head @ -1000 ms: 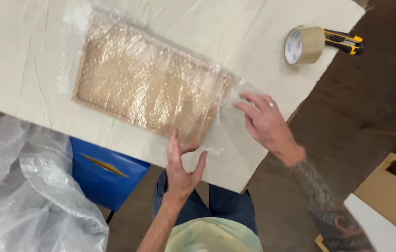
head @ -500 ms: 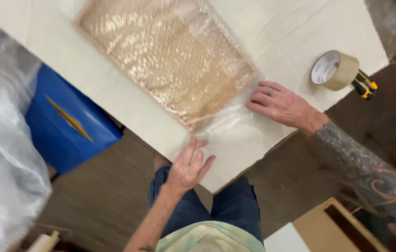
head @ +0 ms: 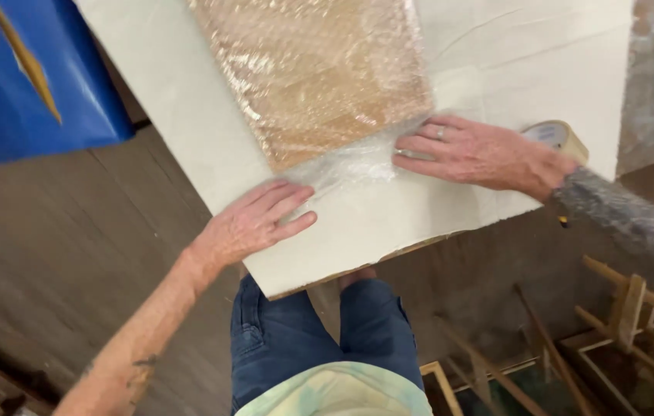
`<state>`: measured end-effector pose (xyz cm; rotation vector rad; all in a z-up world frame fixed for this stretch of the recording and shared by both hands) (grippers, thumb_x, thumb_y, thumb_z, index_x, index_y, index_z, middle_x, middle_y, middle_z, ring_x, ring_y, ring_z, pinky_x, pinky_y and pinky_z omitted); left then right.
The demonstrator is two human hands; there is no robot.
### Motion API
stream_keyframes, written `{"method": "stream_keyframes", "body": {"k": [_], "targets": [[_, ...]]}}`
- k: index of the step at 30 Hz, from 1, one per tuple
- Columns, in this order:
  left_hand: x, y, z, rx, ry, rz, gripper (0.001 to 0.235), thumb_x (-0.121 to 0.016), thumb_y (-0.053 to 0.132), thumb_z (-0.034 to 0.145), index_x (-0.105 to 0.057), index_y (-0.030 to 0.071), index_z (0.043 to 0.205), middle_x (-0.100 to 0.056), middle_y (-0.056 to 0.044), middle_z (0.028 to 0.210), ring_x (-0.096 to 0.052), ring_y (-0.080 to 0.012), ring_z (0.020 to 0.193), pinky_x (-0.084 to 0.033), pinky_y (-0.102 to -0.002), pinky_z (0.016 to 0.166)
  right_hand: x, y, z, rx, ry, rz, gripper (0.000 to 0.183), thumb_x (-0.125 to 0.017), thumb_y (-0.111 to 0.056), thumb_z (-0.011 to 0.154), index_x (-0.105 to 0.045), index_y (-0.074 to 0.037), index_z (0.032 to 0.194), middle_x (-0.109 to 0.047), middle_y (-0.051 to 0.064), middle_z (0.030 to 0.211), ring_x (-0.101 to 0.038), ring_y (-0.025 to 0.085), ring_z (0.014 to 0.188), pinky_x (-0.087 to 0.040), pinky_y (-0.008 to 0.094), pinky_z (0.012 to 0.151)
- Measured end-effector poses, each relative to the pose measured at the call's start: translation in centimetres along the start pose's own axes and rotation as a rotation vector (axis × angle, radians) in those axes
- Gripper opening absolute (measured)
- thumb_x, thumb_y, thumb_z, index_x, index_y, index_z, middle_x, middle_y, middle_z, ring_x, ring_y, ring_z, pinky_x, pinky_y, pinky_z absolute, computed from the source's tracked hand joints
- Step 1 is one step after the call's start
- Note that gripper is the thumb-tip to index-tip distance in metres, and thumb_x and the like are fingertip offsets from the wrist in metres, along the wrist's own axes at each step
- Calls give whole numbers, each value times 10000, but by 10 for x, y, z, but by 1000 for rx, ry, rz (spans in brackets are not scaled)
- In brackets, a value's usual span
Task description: Wrapping a framed artwork in bubble wrap and securing it with tape
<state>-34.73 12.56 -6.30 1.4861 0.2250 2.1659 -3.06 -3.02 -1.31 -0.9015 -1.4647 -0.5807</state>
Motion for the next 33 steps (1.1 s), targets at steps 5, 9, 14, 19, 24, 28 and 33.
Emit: {"method": "stream_keyframes", "body": {"k": [5,9,14,19,24,28,33], "targets": [[3,-2,14,-5,67,54,393,-323,74,1117,-573,235,1374,-555,-143,1488,-633,-252,1092,-512,-428,1086,-12,11,-6,98,-41,-6,407,-599,-15,914,-563,-136,1301,-556,76,1256,-598,210,1164,-407,416,1182],[5,0,19,31,115,89,469,-248,52,1115,-526,235,1445,-533,-139,1527,-633,-220,950,-543,-418,1053,-24,13,-6,105,68,46,236,-460,-74,1058,-602,-94,1245,-570,110,1196,-618,252,1160,-445,421,1155],[-10,-2,-2,210,178,59,348,-472,81,1043,-563,157,1371,-527,-228,1514,-703,-293,979,-615,-407,867,-38,16,-15,27,-57,47,431,-607,-193,930,-527,-155,1351,-522,100,1363,-553,248,1304,-480,387,1106],[-2,-9,5,419,323,-95,824,-674,-14,944,-263,200,1626,-409,-348,1564,-765,-329,959,-640,-432,762,-48,17,-9,-39,-77,69,771,-760,-305,810,-443,-166,1499,-531,109,1406,-596,241,1244,-515,347,1054],[5,-8,16,441,364,-110,803,-701,-27,922,-304,128,1603,-400,-342,1572,-770,-330,987,-640,-422,790,-50,12,-6,-145,91,-51,439,-627,-264,985,-543,-192,1410,-525,48,1372,-621,189,948,-552,333,885],[22,-5,29,419,360,-138,870,-677,-47,901,-261,176,1631,-434,-336,1550,-746,-422,1052,-636,-459,776,-27,10,2,-105,107,-116,248,-580,-224,1026,-635,-197,1267,-570,38,1372,-587,183,1218,-512,329,982],[34,1,20,465,291,-159,753,-682,-64,849,-387,80,1527,-499,-307,1516,-749,-396,1038,-637,-419,756,-37,1,3,-96,268,176,303,-379,-185,1121,-630,-103,1270,-639,114,1321,-616,285,1273,-524,397,1030]]}}
Point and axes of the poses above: each hand's wrist, its own z-axis towards the middle knuckle, its own x-axis out of the back of the hand, y = z × x, the point moved 3 cm from there along z, towards the middle knuckle
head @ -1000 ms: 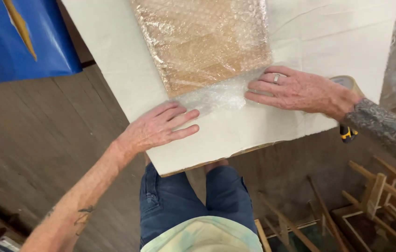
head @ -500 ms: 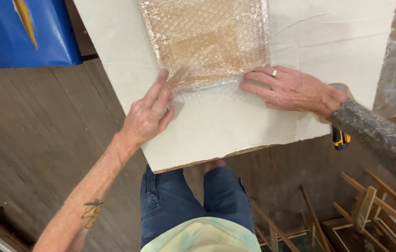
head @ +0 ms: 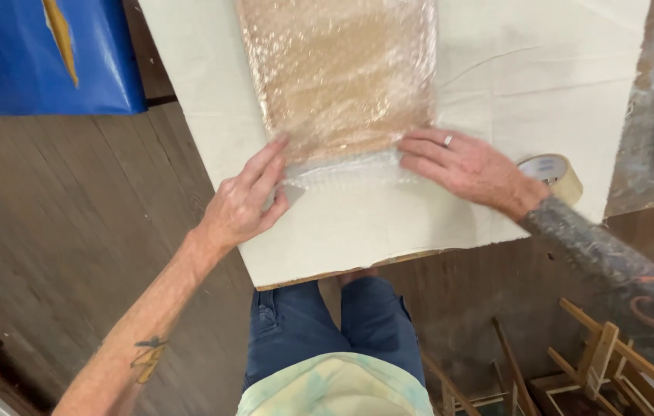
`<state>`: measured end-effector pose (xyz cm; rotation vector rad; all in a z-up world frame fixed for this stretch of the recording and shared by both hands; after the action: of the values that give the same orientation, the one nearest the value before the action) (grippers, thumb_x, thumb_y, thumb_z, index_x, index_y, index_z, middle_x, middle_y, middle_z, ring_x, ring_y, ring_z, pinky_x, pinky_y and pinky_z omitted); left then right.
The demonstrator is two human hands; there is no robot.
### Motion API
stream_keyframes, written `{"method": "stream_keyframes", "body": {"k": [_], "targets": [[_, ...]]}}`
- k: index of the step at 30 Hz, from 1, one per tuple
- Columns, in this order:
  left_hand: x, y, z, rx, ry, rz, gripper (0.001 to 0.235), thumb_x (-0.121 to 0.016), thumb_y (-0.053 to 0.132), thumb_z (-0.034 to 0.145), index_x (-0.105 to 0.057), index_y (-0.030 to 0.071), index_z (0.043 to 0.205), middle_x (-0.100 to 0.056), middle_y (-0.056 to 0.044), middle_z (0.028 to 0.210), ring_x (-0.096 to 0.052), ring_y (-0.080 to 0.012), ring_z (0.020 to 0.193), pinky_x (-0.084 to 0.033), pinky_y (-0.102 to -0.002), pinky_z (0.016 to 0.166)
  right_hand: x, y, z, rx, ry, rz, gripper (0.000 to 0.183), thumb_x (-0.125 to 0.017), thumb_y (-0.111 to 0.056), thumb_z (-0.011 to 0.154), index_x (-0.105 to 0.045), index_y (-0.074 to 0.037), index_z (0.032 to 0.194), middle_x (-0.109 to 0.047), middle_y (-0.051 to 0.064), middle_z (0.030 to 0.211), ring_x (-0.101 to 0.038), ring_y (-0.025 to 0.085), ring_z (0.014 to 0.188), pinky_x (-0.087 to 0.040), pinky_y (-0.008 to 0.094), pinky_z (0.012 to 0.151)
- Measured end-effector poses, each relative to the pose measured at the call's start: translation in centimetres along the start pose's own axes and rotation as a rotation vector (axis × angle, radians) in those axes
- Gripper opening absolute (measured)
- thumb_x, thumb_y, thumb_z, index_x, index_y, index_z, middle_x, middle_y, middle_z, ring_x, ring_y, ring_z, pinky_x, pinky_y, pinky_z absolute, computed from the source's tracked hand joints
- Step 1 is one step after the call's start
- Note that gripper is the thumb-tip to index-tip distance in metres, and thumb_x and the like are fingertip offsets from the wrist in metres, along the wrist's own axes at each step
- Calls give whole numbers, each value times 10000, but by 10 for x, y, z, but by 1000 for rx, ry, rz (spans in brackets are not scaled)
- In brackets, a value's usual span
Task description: Wrapping a framed artwork in bubble wrap and securing it with tape
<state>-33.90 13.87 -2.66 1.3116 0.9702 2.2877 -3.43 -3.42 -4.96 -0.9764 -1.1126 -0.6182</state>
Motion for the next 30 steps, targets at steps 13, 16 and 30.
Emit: {"method": "stream_keyframes", "body": {"k": [13,16,30], "targets": [[8,-36,-5,270,177,-179,963,-639,-127,883,-165,145,1676,-365,-268,1617,-735,-260,904,-630,-408,853,30,-5,53,-662,-9,480,264,-668,-139,1032,-687,-137,1296,-705,54,1163,-701,273,1119,-566,390,949],[1,-36,-2,331,216,-146,930,-634,-132,925,-143,119,1674,-348,-253,1616,-731,-261,910,-621,-410,862,10,0,43,-702,63,533,202,-723,-142,992,-725,-161,1193,-725,40,1116,-706,260,1086,-555,391,956],[-84,13,14,245,435,84,469,-808,42,875,-639,12,1312,-566,-167,1443,-609,-324,1313,-555,-393,1042,3,-12,53,-818,412,250,156,-812,-91,916,-750,-116,1057,-631,66,885,-675,257,816,-581,337,683]]}}
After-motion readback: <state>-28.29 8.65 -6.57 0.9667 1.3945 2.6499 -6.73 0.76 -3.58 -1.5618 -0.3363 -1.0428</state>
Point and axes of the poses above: each hand's wrist, its own z-axis towards the middle knuckle, its own x-axis out of the back of the hand, y = z × x, the point moved 3 cm from there along z, towards the middle knuckle
